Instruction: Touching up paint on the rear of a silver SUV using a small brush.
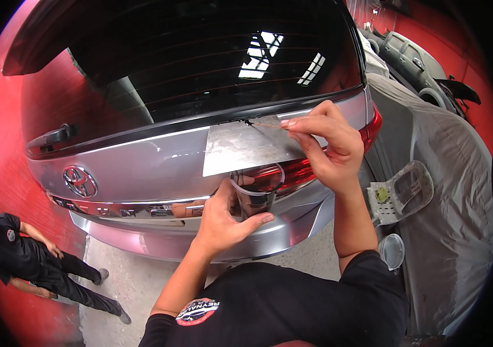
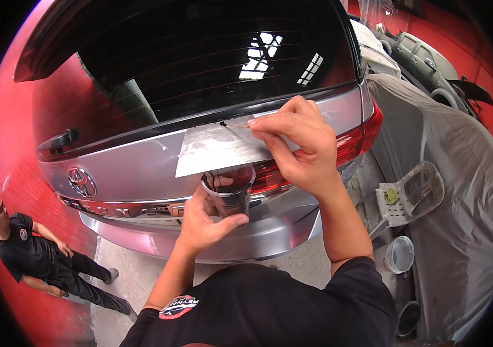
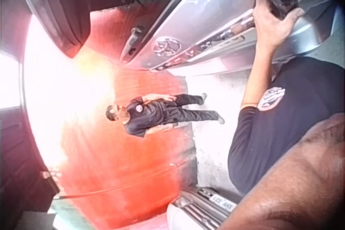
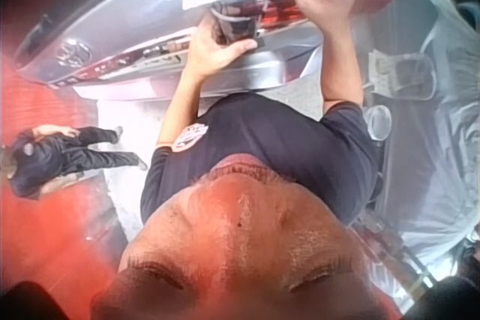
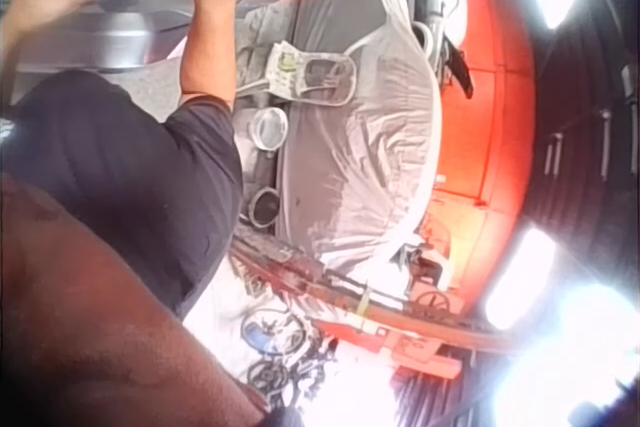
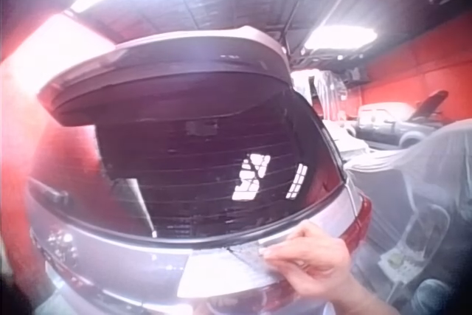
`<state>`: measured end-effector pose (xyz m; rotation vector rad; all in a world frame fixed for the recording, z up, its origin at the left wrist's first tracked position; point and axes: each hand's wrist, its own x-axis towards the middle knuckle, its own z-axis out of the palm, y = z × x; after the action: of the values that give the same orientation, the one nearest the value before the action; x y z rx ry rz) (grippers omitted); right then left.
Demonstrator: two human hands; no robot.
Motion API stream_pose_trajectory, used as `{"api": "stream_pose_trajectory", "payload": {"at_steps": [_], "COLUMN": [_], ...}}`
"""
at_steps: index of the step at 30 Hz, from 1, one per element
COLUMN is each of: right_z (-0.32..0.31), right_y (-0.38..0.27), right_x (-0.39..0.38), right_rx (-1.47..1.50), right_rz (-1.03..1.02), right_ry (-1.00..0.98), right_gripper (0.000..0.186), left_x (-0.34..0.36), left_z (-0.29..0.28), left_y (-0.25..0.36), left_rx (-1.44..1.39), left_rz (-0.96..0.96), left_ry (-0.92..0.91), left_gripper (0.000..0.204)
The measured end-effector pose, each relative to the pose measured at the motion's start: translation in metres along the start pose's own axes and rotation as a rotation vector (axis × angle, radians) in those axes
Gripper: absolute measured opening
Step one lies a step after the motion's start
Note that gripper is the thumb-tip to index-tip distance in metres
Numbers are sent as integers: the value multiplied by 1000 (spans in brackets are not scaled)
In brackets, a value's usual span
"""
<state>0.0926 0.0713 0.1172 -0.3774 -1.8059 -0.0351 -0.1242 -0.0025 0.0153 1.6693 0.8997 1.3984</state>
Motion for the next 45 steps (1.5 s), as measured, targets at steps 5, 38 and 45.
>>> {"api": "stream_pose_trajectory", "payload": {"at_steps": [5, 38, 45], "right_z": [1, 15, 6], "right_y": [0, 4, 2], "right_x": [1, 16, 13], "right_rx": [-18, -81, -90], "right_rz": [-11, -214, -186], "right_ry": [-13, -138, -128], "right_gripper": [28, 32, 32], "left_x": [0, 2, 1], "left_z": [-1, 0, 0], "left_y": [-1, 5, 7], "left_rx": [43, 29, 5], "left_rz": [-22, -25, -19], "left_ry": [-16, -26, -11], "left_gripper": [69, 65, 65]}}
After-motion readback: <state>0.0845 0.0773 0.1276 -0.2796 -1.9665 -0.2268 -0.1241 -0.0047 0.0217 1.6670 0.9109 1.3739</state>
